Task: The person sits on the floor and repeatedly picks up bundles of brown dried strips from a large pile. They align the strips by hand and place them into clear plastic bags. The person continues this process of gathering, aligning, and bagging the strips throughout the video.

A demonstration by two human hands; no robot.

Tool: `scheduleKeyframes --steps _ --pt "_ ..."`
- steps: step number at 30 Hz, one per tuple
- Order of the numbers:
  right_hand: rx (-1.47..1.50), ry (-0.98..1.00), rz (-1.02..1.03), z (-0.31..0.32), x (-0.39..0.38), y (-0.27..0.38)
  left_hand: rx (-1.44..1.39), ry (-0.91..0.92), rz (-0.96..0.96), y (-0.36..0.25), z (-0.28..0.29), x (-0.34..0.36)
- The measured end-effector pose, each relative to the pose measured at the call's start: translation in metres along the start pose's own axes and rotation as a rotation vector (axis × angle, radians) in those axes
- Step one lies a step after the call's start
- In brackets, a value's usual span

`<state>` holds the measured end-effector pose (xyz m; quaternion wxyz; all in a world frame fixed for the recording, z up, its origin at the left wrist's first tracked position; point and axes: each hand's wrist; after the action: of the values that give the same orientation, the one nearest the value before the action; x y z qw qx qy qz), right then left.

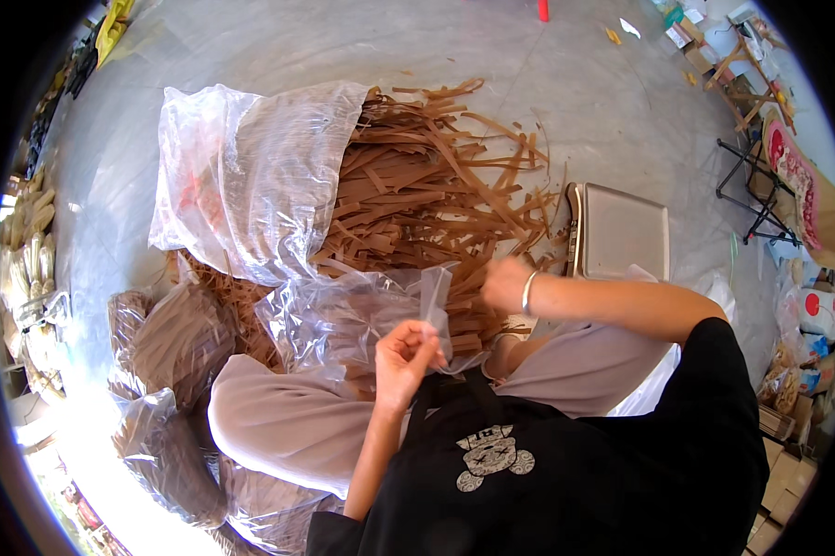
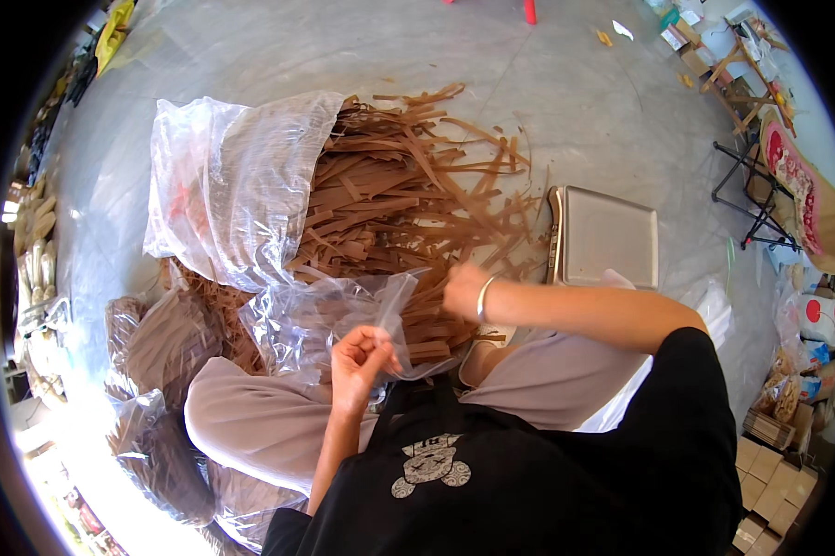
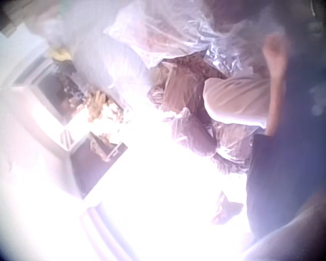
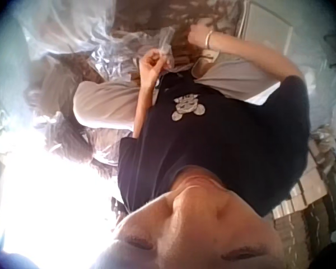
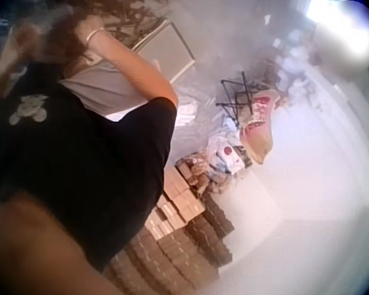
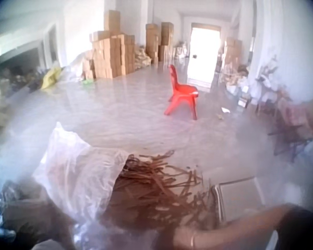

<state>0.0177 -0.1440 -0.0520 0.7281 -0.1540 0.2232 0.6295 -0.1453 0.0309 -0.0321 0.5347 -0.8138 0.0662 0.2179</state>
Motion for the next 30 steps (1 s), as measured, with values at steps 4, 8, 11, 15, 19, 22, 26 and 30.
scheduleKeyframes --steps 4,8,11,15,19,22,26,30 --pt "0.194 -0.280 0.191 -0.013 0.042 0.019 0.131 0.165 0.105 -0.002 -0.001 0.000" --pt "0.554 -0.144 -0.164 -0.012 0.064 -0.049 0.056 0.108 0.143 0.006 0.011 0.010" --pt "0.464 -0.159 -0.336 -0.075 0.090 -0.114 0.017 0.119 0.180 0.007 0.015 0.018" --pt "0.579 -0.018 -0.569 -0.112 0.128 -0.120 0.113 0.121 0.186 0.010 0.018 0.026" --pt "0.586 -0.271 -0.529 -0.160 0.149 -0.093 0.056 0.103 0.205 0.008 0.018 0.031" --pt "0.558 -0.410 -0.456 -0.171 0.147 -0.102 0.011 0.097 0.226 0.011 0.018 0.039" --pt "0.553 -0.348 -0.533 -0.134 0.105 -0.152 -0.028 0.097 0.239 0.011 0.012 0.049" --pt "0.686 -0.192 -0.776 -0.165 0.084 -0.179 -0.026 0.104 0.256 0.014 0.011 0.055"
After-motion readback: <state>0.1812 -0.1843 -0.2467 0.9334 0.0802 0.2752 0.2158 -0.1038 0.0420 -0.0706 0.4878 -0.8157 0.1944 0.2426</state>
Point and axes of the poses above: each hand's wrist, its own x-axis towards the middle knuckle, its own z-axis out of the back of the hand, y = z × x, and after that the axes turned 2 degrees about x, right-handed
